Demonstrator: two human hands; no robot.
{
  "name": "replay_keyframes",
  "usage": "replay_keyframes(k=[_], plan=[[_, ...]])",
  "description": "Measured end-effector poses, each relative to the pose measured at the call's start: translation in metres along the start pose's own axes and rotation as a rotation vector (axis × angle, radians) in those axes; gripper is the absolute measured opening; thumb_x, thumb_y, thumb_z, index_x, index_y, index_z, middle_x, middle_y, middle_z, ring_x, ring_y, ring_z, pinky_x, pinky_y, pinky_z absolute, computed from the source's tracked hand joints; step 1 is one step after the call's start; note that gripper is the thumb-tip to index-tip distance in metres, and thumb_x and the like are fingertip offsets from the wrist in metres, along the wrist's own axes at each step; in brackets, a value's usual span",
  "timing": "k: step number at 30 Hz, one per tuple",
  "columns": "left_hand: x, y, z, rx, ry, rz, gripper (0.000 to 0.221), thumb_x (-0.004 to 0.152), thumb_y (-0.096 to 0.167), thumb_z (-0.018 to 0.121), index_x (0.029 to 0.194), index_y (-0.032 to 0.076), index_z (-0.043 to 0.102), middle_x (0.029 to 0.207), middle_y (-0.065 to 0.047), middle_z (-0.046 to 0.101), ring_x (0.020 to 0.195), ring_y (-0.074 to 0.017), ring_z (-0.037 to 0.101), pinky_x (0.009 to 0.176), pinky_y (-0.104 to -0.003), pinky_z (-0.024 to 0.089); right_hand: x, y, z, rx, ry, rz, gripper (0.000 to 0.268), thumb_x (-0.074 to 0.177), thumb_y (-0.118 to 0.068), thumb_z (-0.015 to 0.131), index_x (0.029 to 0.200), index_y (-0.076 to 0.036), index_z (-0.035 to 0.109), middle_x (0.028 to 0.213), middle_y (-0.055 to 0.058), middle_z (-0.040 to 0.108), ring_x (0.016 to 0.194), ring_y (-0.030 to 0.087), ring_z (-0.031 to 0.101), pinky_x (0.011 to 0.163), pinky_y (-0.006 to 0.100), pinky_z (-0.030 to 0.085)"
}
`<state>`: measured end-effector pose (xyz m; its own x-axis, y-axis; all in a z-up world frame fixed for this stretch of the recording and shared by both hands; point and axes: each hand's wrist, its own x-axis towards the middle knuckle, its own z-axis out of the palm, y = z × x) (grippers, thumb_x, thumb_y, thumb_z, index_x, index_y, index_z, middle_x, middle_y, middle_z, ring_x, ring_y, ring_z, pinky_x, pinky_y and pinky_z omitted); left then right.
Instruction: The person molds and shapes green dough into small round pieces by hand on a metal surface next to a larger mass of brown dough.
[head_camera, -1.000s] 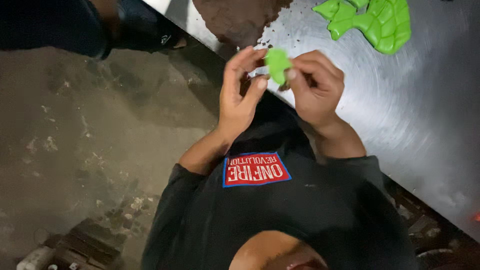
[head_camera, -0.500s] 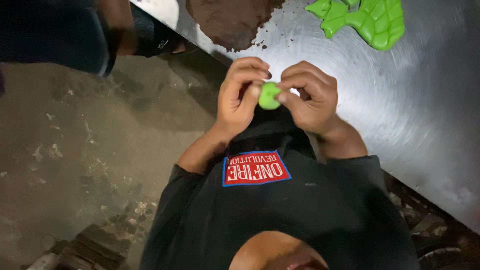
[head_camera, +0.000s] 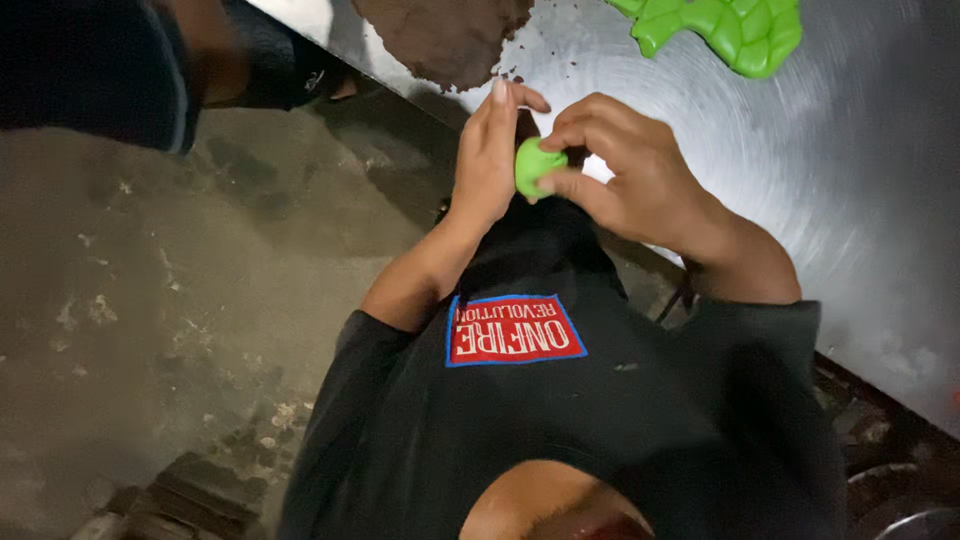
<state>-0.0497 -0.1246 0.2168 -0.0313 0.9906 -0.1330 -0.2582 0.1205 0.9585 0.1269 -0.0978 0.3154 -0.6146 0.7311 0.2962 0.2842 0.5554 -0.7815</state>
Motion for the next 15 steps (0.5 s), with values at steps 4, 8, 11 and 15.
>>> replay_keyframes(k=[4,8,11,15], plan=[[0.029,-0.028,0.012,-0.362,-0.025,-0.462,0.059,0.109,0.057,0.034,0.109,0.005,0.063,0.077,-0.007,0.065,0.059,-0.0175,0.055,0.043,-0.031,0.041,0.003,-0.003,0.022,-0.241,0.049,0.030,0.019,0.101,0.006,0.076,0.117,0.004,0.067,0.113,0.019,0.065,0.093,0.030,0.069,0.080,0.039,0.058],[0.043,-0.082,0.015,-0.422,-0.103,-0.680,0.072,0.106,0.063,0.033,0.124,0.001,0.065,0.100,-0.015,0.067,0.090,-0.0212,0.071,0.067,-0.036,0.063,-0.019,0.029,0.040,-0.427,0.089,-0.067,0.024,0.083,0.007,0.072,0.106,0.010,0.067,0.109,0.027,0.064,0.095,0.040,0.067,0.080,0.044,0.057],[0.049,-0.134,0.003,-0.032,-0.047,-0.628,0.071,0.100,0.064,0.028,0.130,0.008,0.058,0.112,-0.011,0.066,0.090,-0.0175,0.071,0.067,-0.035,0.064,-0.057,0.114,0.063,-0.426,0.080,0.083,0.015,0.088,0.007,0.073,0.102,0.004,0.071,0.107,0.021,0.067,0.097,0.038,0.068,0.083,0.045,0.058],[0.031,-0.202,-0.033,0.111,0.092,-0.567,0.069,0.100,0.061,0.034,0.136,0.006,0.055,0.111,-0.011,0.070,0.085,-0.0195,0.068,0.063,-0.036,0.064,-0.099,0.225,0.107,-0.417,0.022,0.339,0.008,0.088,-0.001,0.071,0.096,-0.001,0.074,0.113,0.020,0.070,0.094,0.039,0.067,0.083,0.044,0.056]])
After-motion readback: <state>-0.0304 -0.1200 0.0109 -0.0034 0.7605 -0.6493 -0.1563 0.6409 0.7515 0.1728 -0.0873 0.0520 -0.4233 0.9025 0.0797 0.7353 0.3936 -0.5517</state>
